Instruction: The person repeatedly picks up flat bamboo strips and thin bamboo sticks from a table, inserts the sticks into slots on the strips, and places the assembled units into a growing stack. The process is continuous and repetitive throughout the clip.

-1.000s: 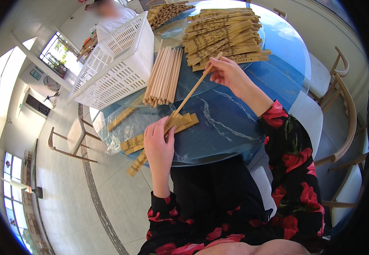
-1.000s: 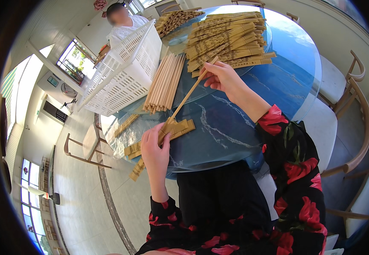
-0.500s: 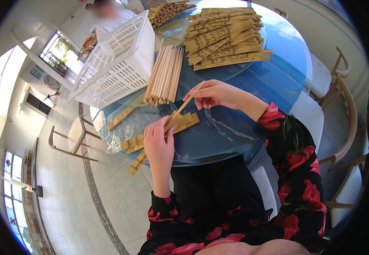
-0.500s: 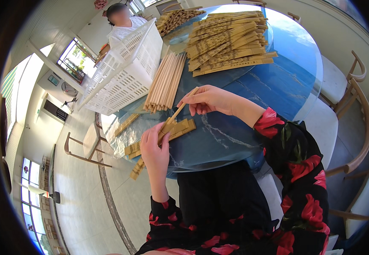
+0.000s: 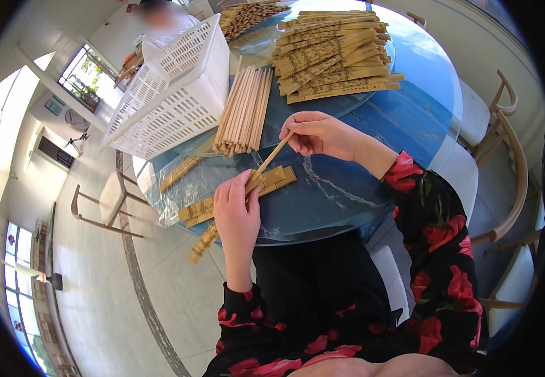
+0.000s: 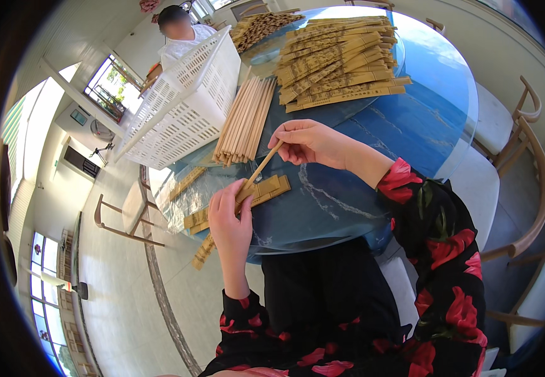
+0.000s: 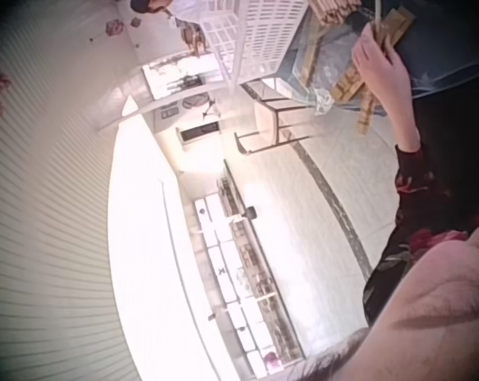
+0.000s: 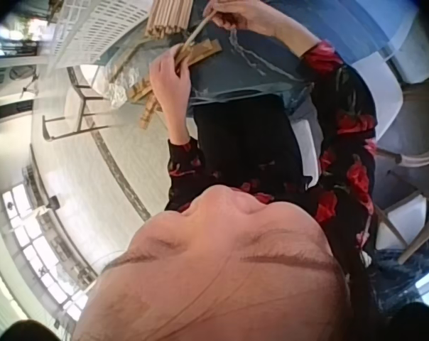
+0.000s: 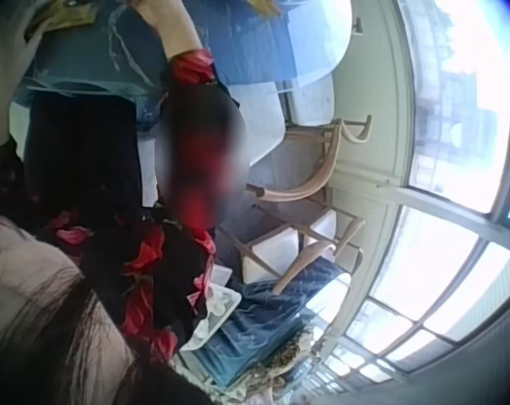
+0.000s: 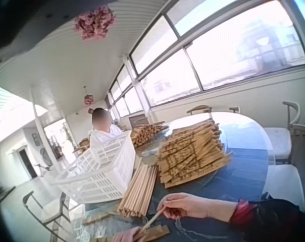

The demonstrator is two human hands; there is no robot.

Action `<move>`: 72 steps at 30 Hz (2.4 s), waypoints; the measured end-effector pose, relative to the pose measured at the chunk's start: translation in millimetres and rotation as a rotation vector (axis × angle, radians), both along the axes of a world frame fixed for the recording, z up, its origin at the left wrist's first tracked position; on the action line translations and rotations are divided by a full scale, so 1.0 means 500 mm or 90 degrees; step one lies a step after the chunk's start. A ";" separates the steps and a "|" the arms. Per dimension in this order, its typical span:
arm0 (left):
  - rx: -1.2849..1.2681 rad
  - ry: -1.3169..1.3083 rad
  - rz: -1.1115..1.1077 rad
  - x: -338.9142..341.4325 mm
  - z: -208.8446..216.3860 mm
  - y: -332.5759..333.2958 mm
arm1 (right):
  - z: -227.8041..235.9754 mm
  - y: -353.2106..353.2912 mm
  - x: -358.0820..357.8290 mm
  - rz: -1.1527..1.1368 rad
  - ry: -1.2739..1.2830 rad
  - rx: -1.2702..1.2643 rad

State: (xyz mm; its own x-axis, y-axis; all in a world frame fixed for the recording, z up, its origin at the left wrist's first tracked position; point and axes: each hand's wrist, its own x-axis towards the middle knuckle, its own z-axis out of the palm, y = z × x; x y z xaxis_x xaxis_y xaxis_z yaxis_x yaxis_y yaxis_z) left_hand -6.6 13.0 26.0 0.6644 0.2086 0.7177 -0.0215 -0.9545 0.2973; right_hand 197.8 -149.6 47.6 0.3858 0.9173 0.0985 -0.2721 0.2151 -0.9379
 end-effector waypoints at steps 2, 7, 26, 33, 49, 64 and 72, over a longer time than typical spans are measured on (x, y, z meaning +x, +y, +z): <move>0.008 0.006 -0.012 0.003 0.001 -0.001 | -0.001 -0.002 -0.005 0.024 -0.023 -0.025; 0.004 0.020 -0.015 0.000 0.001 -0.002 | 0.000 0.004 -0.008 0.009 -0.121 -0.072; -0.348 -0.025 -0.189 -0.004 -0.016 0.035 | 0.025 -0.023 0.031 -0.128 -0.046 0.036; -0.822 -0.198 -0.345 -0.012 -0.039 0.086 | 0.031 -0.023 0.015 -0.123 -0.101 -0.024; -1.015 -0.300 -0.446 -0.021 -0.055 0.122 | 0.023 -0.016 0.007 -0.039 -0.194 -0.049; -1.008 -0.138 -0.529 -0.026 -0.037 0.103 | 0.018 0.003 -0.044 0.177 -0.216 -0.050; -1.028 -0.176 -0.538 -0.027 -0.047 0.111 | 0.024 0.000 -0.056 0.184 -0.152 -0.050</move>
